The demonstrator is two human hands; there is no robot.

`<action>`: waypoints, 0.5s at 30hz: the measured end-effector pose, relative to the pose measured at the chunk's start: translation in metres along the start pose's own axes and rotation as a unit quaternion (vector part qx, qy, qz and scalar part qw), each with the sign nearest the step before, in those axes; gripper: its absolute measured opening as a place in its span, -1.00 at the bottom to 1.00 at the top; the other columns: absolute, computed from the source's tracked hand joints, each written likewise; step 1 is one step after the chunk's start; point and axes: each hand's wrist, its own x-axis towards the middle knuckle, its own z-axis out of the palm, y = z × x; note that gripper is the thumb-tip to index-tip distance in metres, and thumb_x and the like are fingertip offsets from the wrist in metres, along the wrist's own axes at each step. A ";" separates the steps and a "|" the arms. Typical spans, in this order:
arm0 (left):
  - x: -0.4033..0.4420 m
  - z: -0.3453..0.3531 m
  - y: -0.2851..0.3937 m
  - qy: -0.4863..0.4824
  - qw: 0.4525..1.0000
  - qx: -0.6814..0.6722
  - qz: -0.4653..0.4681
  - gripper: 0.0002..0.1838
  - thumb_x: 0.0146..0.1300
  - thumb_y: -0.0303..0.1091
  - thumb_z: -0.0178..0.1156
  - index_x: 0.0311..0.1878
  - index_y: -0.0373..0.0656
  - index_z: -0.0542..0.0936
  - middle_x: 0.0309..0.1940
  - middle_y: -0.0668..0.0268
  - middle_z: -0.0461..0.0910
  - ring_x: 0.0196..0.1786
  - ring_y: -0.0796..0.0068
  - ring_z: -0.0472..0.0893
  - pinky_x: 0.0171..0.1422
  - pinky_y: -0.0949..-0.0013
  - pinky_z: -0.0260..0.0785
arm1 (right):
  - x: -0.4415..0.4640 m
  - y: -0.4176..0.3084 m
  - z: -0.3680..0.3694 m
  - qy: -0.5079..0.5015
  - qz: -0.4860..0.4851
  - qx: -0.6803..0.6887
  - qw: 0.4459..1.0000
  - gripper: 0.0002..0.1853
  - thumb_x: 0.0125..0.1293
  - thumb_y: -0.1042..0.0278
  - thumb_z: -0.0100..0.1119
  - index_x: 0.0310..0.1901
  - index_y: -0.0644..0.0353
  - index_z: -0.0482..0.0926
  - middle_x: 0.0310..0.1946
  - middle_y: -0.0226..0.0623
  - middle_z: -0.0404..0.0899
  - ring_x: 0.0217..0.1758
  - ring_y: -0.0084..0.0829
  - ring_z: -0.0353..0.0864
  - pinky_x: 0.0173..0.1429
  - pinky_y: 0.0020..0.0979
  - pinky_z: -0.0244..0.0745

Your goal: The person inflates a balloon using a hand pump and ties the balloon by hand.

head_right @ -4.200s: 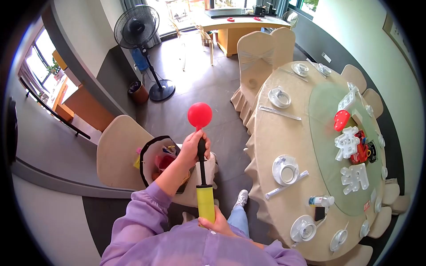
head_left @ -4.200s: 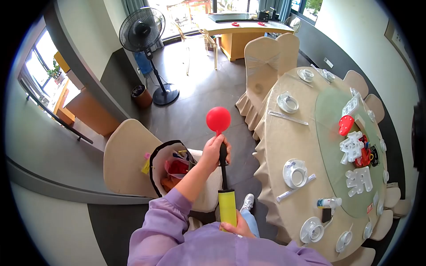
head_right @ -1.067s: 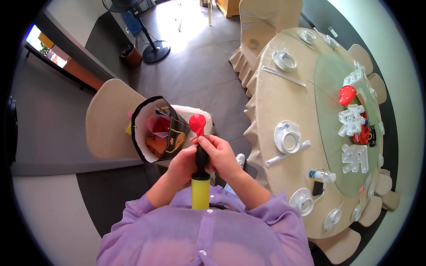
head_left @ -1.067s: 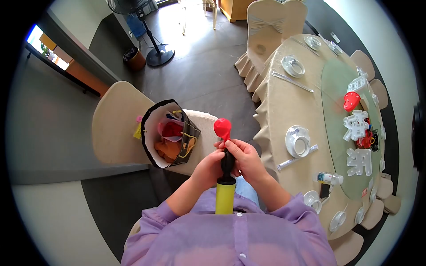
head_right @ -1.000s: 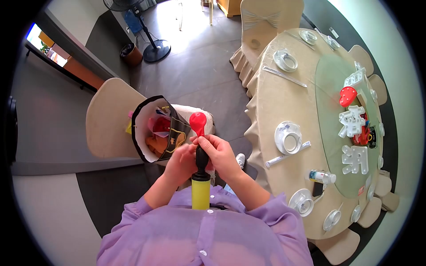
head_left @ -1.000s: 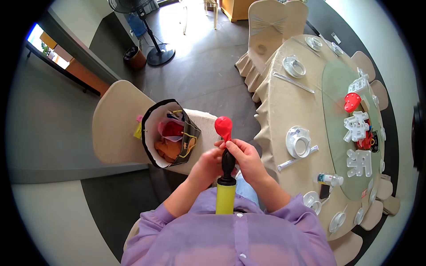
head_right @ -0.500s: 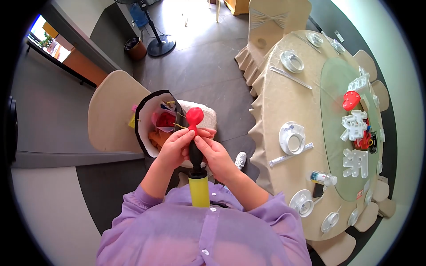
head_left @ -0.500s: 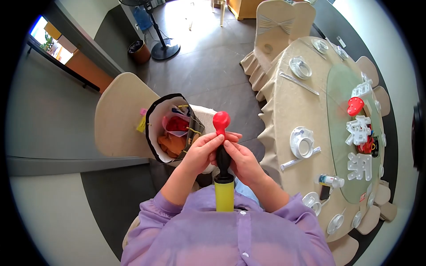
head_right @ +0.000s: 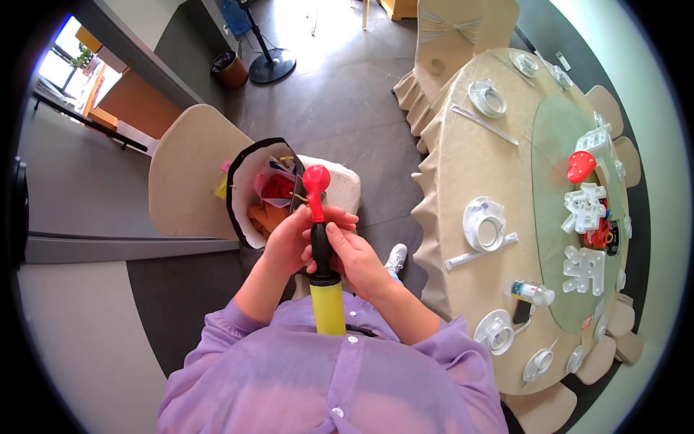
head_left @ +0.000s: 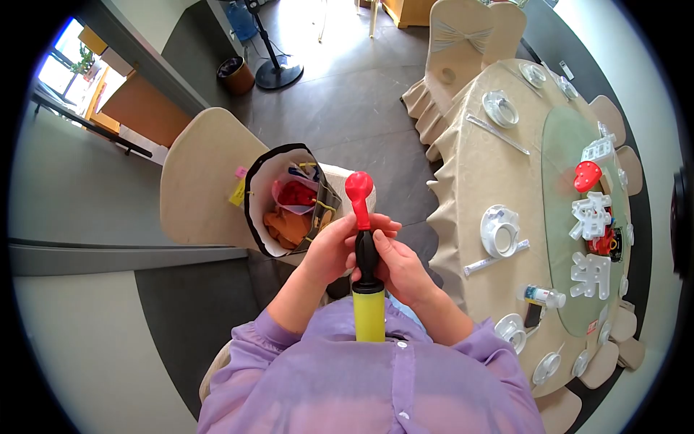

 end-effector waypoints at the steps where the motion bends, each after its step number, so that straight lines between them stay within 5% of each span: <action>1: 0.000 -0.006 0.001 0.001 1.000 0.000 0.000 -0.49 0.33 -0.06 -0.25 -0.10 -0.40 0.45 0.00 -0.07 0.41 -0.16 0.38 0.56 -0.30 0.58 0.44 | 0.000 0.000 0.000 0.000 0.000 0.000 1.000 -0.59 0.39 0.07 -0.36 -0.08 0.28 0.34 -0.35 -0.26 0.48 -0.38 -0.46 0.49 -0.19 -0.44 0.42; 3: -0.004 -0.017 0.006 -0.084 0.994 0.074 -0.003 -0.61 0.32 -0.21 -0.15 -0.04 -0.37 0.43 0.00 0.03 0.43 -0.44 0.65 0.50 -0.51 0.64 0.36 | 0.000 0.003 0.000 0.015 -0.003 0.003 1.000 -0.59 0.39 0.07 -0.36 -0.08 0.27 0.34 -0.35 -0.26 0.48 -0.38 -0.46 0.48 -0.19 -0.44 0.42; 7: -0.008 -0.013 -0.002 -0.029 0.998 0.047 0.004 -0.68 0.27 -0.29 -0.08 -0.06 -0.36 0.43 0.04 0.03 0.41 -0.59 0.75 0.41 -0.61 0.68 0.29 | 0.001 0.008 -0.003 0.018 -0.002 -0.002 1.000 -0.59 0.39 0.08 -0.36 -0.08 0.27 0.34 -0.35 -0.26 0.47 -0.38 -0.46 0.48 -0.20 -0.45 0.42; 8: -0.009 -0.014 -0.004 -0.019 0.998 0.059 0.004 -0.67 0.27 -0.29 -0.10 -0.05 -0.36 0.43 0.03 -0.03 0.40 -0.27 0.46 0.43 -0.25 0.46 0.30 | 0.002 0.010 -0.005 0.018 -0.001 -0.002 1.000 -0.60 0.40 0.08 -0.36 -0.08 0.27 0.34 -0.35 -0.26 0.48 -0.39 -0.47 0.48 -0.21 -0.45 0.43; 10: -0.009 -0.015 -0.004 -0.008 0.998 0.070 0.003 -0.65 0.26 -0.29 -0.11 -0.04 -0.37 0.43 0.03 -0.08 0.39 0.05 0.17 0.44 0.11 0.24 0.30 | 0.002 0.011 -0.006 0.017 0.002 0.000 1.000 -0.60 0.40 0.09 -0.36 -0.09 0.27 0.34 -0.36 -0.27 0.48 -0.39 -0.47 0.48 -0.21 -0.45 0.43; 15: -0.003 -0.020 0.009 -0.060 0.994 0.027 -0.090 -0.58 0.28 -0.23 -0.16 0.02 -0.39 0.39 0.09 -0.09 0.33 0.09 0.13 0.42 0.16 0.20 0.27 | 0.000 0.005 0.001 0.009 0.004 -0.004 1.000 -0.60 0.39 0.08 -0.35 -0.12 0.27 0.35 -0.38 -0.28 0.48 -0.42 -0.48 0.48 -0.24 -0.46 0.42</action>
